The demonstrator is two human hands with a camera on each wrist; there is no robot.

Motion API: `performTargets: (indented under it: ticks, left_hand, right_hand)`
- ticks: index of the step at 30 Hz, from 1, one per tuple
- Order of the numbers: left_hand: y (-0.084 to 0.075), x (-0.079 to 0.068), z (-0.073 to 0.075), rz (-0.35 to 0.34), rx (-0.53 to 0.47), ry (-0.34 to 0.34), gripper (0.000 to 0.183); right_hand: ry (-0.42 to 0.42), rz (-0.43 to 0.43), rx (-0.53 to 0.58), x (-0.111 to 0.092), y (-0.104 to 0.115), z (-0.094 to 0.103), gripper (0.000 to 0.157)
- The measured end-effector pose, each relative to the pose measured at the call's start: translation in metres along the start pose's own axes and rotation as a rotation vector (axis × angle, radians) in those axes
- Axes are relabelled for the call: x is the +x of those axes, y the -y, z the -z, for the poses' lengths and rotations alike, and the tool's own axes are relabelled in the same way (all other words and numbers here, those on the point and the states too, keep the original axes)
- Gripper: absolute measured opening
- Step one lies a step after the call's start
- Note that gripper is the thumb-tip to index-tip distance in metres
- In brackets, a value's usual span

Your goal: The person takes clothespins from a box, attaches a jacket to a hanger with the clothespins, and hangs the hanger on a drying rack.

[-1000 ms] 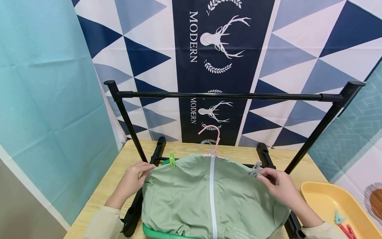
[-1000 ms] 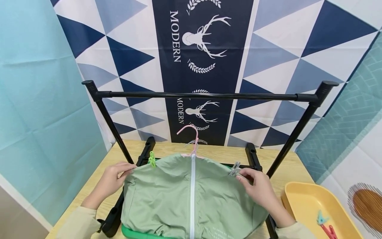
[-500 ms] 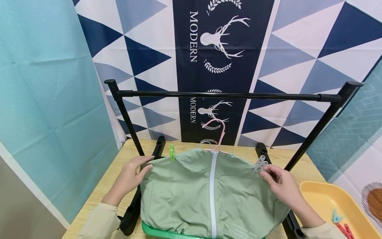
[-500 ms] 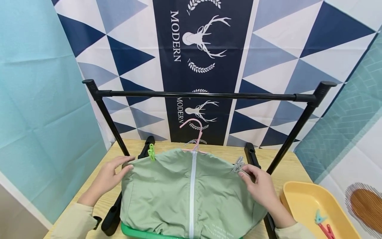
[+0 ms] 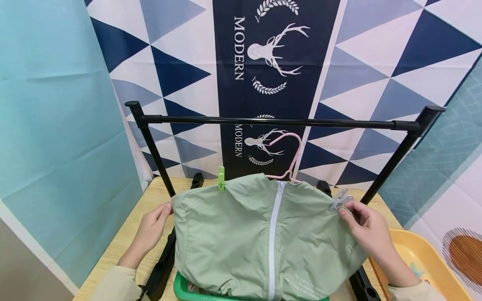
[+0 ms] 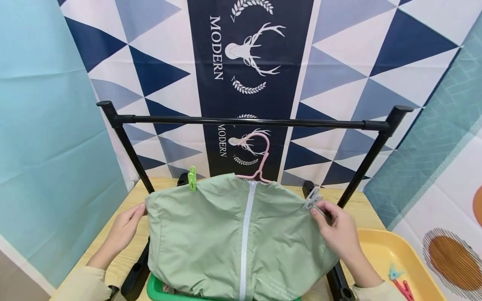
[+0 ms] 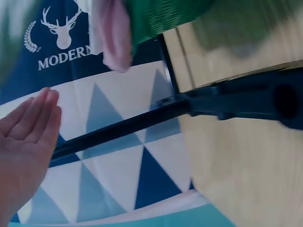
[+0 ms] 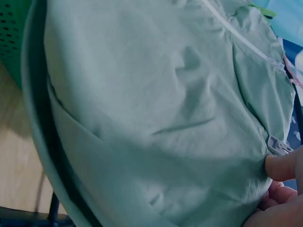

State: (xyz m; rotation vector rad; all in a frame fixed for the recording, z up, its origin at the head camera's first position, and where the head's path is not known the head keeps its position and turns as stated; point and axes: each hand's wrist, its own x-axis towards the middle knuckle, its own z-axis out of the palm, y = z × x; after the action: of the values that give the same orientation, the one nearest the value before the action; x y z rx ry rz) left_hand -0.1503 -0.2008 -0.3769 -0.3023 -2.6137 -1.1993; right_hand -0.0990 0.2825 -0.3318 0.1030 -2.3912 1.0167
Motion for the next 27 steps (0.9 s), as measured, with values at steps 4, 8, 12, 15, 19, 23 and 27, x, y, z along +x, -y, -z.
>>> performTargets:
  ticks: [4, 8, 12, 15, 19, 23, 27]
  left_hand:
    - [0.012, -0.006, -0.008, 0.095, 0.063, 0.097, 0.038]
    - [0.019, -0.011, -0.025, 0.155, 0.105, 0.209, 0.031]
    - [0.02, -0.012, -0.038, 0.169, 0.11, 0.226, 0.025]
    - [0.021, -0.011, -0.042, 0.173, 0.072, 0.233, 0.019]
    - [0.024, -0.009, -0.044, 0.233, -0.07, 0.307, 0.018]
    - [0.029, -0.008, -0.044, 0.38, -0.279, 0.393, 0.027]
    - [0.035, -0.008, -0.041, 0.53, -0.454, 0.45, 0.034]
  right_hand:
    - [-0.05, 0.01, 0.019, 0.008, 0.001, 0.012, 0.009]
    - [-0.121, -0.002, 0.064, 0.015, 0.0, 0.03, 0.017]
    - [-0.156, -0.034, 0.138, 0.017, -0.003, 0.047, 0.034]
    - [-0.174, -0.068, 0.156, 0.017, -0.006, 0.061, 0.035]
    - [-0.212, -0.103, 0.168, 0.015, -0.012, 0.075, 0.036]
    - [-0.234, -0.12, 0.171, 0.011, -0.018, 0.083, 0.034]
    - [-0.243, -0.142, 0.176, 0.007, -0.024, 0.086, 0.032]
